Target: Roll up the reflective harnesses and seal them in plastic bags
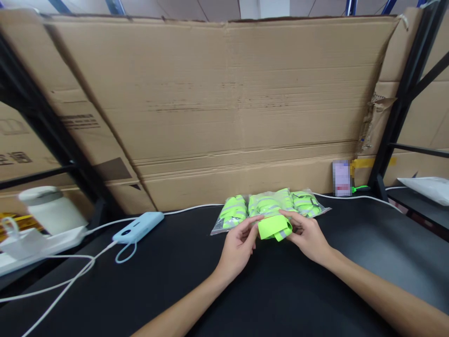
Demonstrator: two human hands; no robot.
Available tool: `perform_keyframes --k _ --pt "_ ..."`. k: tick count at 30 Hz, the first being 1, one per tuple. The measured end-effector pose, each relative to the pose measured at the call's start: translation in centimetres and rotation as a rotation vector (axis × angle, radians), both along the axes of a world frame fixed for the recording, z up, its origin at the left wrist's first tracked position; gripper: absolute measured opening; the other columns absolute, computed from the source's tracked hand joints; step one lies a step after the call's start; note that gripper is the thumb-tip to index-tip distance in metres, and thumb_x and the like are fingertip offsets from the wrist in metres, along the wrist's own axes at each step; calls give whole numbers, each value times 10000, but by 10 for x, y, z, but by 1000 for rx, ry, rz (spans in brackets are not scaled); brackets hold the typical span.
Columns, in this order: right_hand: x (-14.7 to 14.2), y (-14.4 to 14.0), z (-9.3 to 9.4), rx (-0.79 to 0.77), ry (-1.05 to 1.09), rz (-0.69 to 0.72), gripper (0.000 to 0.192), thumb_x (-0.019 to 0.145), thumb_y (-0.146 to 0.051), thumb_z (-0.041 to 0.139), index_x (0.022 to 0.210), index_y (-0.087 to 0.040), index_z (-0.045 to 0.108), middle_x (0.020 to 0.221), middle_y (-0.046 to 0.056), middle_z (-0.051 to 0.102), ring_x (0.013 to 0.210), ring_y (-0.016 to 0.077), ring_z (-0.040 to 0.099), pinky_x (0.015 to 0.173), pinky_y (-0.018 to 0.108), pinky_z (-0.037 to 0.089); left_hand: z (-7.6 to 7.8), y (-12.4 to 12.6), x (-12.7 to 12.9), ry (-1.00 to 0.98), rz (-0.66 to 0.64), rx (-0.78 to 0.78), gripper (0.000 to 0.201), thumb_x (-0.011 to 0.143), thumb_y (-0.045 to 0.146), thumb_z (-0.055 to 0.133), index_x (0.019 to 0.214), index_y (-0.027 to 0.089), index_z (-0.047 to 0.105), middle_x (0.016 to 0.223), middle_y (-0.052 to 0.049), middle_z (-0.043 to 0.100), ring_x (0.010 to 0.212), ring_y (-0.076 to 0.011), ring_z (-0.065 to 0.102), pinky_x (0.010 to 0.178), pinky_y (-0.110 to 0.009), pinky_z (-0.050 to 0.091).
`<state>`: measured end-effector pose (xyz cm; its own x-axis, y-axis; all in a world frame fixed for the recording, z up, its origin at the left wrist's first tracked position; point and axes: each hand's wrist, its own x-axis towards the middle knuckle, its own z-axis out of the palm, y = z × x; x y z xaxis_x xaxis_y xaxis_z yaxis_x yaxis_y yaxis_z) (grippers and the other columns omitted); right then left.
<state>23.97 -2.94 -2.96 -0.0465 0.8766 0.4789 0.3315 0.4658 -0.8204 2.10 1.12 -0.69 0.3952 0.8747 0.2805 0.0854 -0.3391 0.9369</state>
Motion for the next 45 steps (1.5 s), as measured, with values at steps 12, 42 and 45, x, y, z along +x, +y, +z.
perform_keyframes --k 12,42,45 --pt "-6 -6 9 -13 -17 -35 349 881 -279 658 1222 -232 599 944 33 766 777 208 704 683 286 538 -7 -6 2 76 26 71 452 888 315 602 1295 213 435 786 14 640 595 -134 611 508 -204 442" --pt "-12 -11 12 -32 -30 -97 309 888 -458 690 1021 -224 538 600 -46 632 444 119 532 407 211 333 -5 -10 -4 227 20 292 461 852 298 650 1299 194 613 785 -14 651 548 -113 563 467 -191 436" --pt "-12 -8 9 -63 15 -99 328 876 -471 708 991 -230 519 568 -53 627 470 148 601 458 232 416 -2 -12 -5 222 16 322 426 884 326 631 1287 187 638 784 -24 668 575 -127 585 499 -207 463"
